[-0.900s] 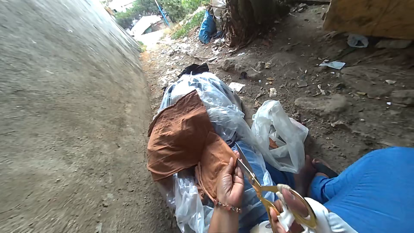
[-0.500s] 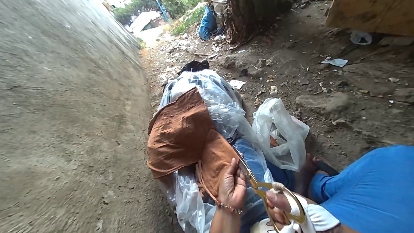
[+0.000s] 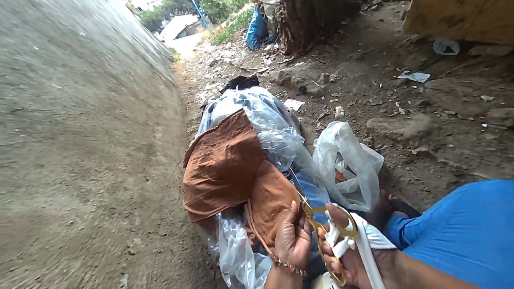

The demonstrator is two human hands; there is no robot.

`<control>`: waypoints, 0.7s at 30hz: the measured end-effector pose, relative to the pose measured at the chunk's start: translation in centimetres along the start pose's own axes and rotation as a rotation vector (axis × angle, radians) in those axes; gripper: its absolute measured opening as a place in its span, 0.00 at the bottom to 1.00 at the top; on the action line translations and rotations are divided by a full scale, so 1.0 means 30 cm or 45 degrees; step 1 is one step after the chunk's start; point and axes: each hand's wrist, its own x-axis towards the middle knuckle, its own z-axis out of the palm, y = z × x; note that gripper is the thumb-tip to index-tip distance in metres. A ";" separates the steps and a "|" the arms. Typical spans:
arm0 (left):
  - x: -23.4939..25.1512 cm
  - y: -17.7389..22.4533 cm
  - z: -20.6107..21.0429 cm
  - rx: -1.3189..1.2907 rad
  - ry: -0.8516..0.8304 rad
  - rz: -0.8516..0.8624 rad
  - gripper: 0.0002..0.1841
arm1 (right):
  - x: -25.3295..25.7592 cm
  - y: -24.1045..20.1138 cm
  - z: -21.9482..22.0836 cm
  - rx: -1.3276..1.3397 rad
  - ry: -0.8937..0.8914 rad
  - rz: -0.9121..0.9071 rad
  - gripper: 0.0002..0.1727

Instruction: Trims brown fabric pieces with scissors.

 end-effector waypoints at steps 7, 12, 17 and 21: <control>0.016 0.000 -0.033 0.025 0.005 -0.052 0.11 | -0.008 0.023 0.016 -0.136 0.173 -0.199 0.11; 0.002 -0.008 -0.055 0.127 -0.087 -0.073 0.16 | 0.022 0.013 -0.006 -0.042 0.071 -0.095 0.22; -0.033 -0.016 -0.075 0.228 -0.138 -0.140 0.21 | 0.066 -0.008 0.003 0.062 0.147 -0.070 0.27; -0.032 -0.012 -0.083 0.190 -0.038 -0.126 0.14 | 0.050 0.005 0.009 -0.080 0.227 -0.211 0.11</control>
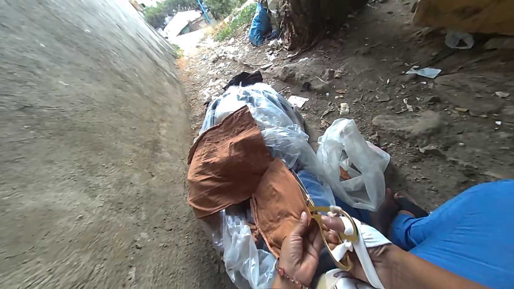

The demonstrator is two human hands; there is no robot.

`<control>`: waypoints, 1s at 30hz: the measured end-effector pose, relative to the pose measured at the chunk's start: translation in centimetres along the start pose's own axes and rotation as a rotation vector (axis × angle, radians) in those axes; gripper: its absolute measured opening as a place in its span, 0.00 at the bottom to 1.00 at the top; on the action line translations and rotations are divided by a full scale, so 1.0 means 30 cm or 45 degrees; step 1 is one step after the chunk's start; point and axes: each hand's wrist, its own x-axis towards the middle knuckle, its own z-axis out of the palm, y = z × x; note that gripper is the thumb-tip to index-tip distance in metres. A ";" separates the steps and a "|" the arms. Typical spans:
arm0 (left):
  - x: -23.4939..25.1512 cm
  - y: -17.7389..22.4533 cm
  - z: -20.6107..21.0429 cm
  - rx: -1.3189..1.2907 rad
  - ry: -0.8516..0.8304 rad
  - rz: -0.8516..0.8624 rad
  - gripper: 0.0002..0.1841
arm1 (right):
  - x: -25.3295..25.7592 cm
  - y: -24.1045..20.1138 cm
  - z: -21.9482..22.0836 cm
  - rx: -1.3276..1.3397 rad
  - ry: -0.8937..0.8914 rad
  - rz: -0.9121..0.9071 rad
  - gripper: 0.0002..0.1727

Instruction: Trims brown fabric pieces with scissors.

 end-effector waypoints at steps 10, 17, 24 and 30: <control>-0.054 -0.003 -0.044 0.130 -0.055 -0.105 0.14 | 0.039 -0.038 0.002 0.163 -0.069 0.203 0.29; -0.068 0.005 -0.042 0.150 0.100 -0.107 0.09 | 0.045 -0.022 -0.027 0.100 -0.021 0.019 0.14; -0.098 0.046 -0.104 0.278 -0.023 -0.207 0.10 | 0.066 -0.051 -0.003 0.210 0.005 0.110 0.29; -0.122 0.064 -0.142 0.303 -0.074 -0.182 0.12 | 0.064 -0.032 0.009 0.129 0.154 -0.111 0.06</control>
